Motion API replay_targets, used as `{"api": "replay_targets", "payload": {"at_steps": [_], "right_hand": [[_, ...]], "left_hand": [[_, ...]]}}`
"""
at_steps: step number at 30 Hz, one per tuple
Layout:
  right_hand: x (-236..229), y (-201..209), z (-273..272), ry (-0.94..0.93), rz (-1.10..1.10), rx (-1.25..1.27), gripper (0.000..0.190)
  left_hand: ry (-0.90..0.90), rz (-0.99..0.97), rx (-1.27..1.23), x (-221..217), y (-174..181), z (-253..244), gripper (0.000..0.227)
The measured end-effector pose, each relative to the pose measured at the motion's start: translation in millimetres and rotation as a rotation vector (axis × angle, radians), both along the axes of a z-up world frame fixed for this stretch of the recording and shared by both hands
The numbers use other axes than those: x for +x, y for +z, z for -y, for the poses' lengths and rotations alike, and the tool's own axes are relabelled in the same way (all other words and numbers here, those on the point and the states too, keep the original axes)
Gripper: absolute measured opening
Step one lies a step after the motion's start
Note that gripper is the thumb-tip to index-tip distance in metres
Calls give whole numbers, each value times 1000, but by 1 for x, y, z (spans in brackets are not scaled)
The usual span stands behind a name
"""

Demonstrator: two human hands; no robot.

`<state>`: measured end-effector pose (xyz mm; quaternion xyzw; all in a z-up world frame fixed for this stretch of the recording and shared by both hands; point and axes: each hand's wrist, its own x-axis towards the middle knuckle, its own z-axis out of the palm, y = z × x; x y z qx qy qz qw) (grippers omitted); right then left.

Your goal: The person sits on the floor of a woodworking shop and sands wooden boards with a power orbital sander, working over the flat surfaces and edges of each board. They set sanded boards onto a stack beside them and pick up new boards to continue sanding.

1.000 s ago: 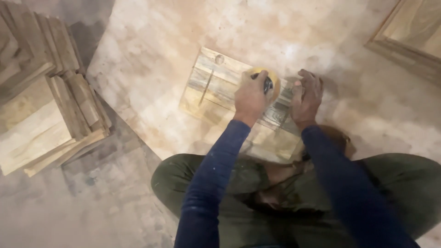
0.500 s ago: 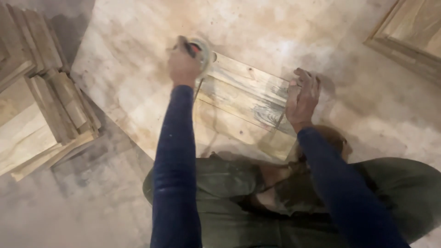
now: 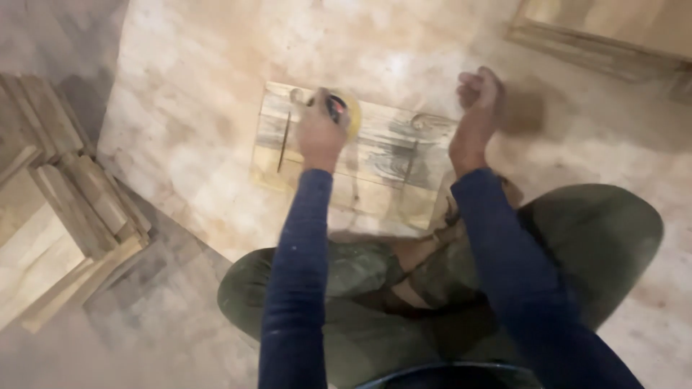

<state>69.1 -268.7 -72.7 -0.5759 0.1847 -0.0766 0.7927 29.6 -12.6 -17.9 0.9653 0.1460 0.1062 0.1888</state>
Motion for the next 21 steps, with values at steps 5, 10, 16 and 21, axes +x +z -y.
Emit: {"api": "replay_targets", "payload": {"at_steps": [5,10,16,21], "right_hand": [[-33,81,40,-143,-65,196,36],[-70,84,56,-173,-59,103,35],[-72,89,54,-146,-118,70,33],[-64,83,43,-115,-160,75,34]], "left_hand": [[-100,-59,-100,-1,3,86,46],[-285,-113,-81,-13,-28,163,43],[-331,-72,-80,-10,1,152,42],[-196,-13,-88,9,-22,48,45]]}}
